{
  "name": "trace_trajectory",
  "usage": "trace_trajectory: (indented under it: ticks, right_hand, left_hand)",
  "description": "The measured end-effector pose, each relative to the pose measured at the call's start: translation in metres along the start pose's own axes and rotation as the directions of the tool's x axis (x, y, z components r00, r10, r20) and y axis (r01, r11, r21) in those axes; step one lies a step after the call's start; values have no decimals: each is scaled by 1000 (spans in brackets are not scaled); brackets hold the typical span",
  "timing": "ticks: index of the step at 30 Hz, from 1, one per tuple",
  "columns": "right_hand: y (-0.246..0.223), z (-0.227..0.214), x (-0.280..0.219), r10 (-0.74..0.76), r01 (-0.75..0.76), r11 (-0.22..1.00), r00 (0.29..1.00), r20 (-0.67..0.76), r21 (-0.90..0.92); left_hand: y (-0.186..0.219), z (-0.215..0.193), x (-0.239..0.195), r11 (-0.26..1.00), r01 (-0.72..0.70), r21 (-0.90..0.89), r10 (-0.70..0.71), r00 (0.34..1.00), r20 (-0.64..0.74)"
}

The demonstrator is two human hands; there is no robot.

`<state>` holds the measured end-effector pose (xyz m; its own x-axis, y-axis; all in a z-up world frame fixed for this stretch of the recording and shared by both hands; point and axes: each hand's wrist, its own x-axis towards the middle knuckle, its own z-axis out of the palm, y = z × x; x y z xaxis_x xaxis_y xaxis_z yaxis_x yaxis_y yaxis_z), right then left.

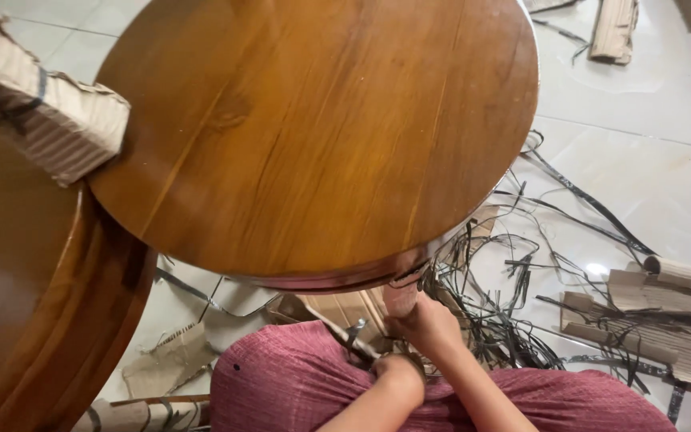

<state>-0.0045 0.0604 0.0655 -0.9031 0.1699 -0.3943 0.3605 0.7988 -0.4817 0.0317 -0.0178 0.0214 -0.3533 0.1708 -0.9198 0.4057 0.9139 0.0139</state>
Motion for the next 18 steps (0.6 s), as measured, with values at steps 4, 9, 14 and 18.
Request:
trace_trajectory:
  ticks: [4, 9, 14, 18]
  right_hand:
    - [-11, -63, -31, 136, -90, 978, 958, 253, -186]
    - [6, -110, -48, 263, -239, 965, 911, 319, -113]
    - [19, -89, -32, 285, -236, 952, 914, 289, -193]
    - [23, -62, -17, -12, -31, 958, 989, 149, 284]
  left_hand:
    - [-51, -40, -87, 954, -242, -177, 187, 941, -281]
    - [-101, -76, -151, 908, -159, -389, 112, 984, -141]
    - [-100, -65, -129, 957, -55, -285, 23, 993, -113]
    - [-90, -82, -147, 795, -147, -588, -52, 950, -307]
